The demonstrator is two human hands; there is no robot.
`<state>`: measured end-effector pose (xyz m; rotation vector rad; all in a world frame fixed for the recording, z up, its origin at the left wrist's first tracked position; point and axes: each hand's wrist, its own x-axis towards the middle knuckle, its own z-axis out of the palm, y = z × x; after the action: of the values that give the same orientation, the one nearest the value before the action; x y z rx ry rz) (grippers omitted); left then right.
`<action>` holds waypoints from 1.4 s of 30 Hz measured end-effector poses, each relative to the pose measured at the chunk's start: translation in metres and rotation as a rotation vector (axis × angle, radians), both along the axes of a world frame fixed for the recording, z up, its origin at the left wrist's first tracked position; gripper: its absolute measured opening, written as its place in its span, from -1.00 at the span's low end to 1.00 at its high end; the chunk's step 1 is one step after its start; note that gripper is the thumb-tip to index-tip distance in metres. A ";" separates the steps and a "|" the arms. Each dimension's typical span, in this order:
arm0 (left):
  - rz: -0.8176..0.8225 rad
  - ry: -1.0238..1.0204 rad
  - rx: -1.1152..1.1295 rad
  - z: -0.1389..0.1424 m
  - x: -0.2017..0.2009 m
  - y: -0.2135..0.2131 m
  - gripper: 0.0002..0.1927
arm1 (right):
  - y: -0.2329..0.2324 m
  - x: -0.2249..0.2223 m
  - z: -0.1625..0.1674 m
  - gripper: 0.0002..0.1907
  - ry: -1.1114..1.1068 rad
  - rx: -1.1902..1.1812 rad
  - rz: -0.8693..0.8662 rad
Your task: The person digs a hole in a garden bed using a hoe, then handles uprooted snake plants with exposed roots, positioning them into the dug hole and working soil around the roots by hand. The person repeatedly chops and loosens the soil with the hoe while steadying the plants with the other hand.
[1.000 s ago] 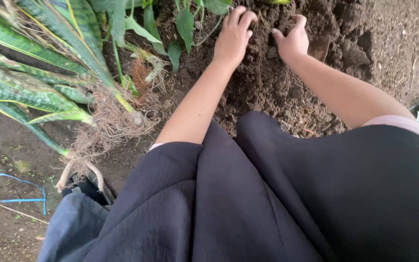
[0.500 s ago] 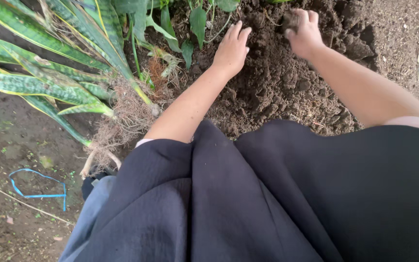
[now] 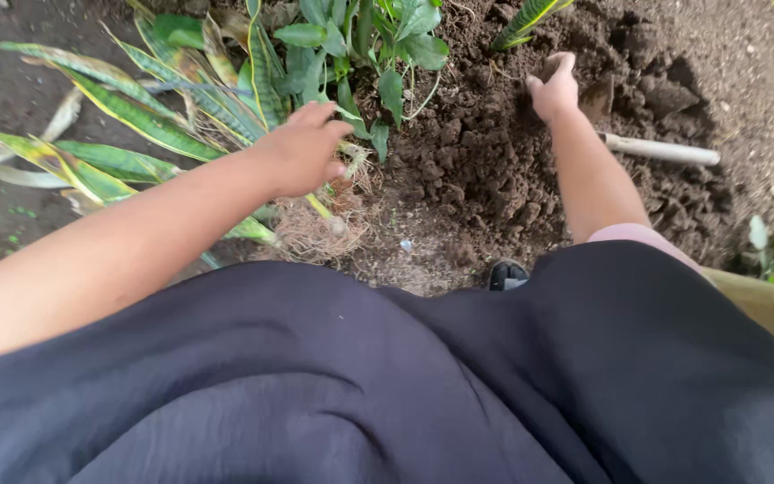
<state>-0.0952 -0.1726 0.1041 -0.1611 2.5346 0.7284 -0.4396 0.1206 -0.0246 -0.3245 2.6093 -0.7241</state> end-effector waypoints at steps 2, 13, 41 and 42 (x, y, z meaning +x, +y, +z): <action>-0.008 0.011 -0.058 0.017 0.019 -0.015 -0.31 | 0.004 0.001 0.003 -0.52 -0.036 -0.181 -0.049; -0.203 0.042 0.171 -0.007 0.043 0.036 -0.37 | -0.030 0.059 -0.006 -0.58 0.138 -0.193 -0.085; -0.002 0.089 0.163 0.000 0.081 -0.017 -0.42 | -0.062 0.059 -0.004 -0.39 0.039 -0.053 -0.061; -0.006 0.087 0.164 0.000 0.081 -0.017 -0.42 | -0.064 0.064 -0.007 -0.39 0.103 0.058 0.049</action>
<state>-0.0144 -0.1899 0.1039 -0.0673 2.5406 0.9556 -0.3760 0.0567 -0.0315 -0.4174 2.7025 -0.6290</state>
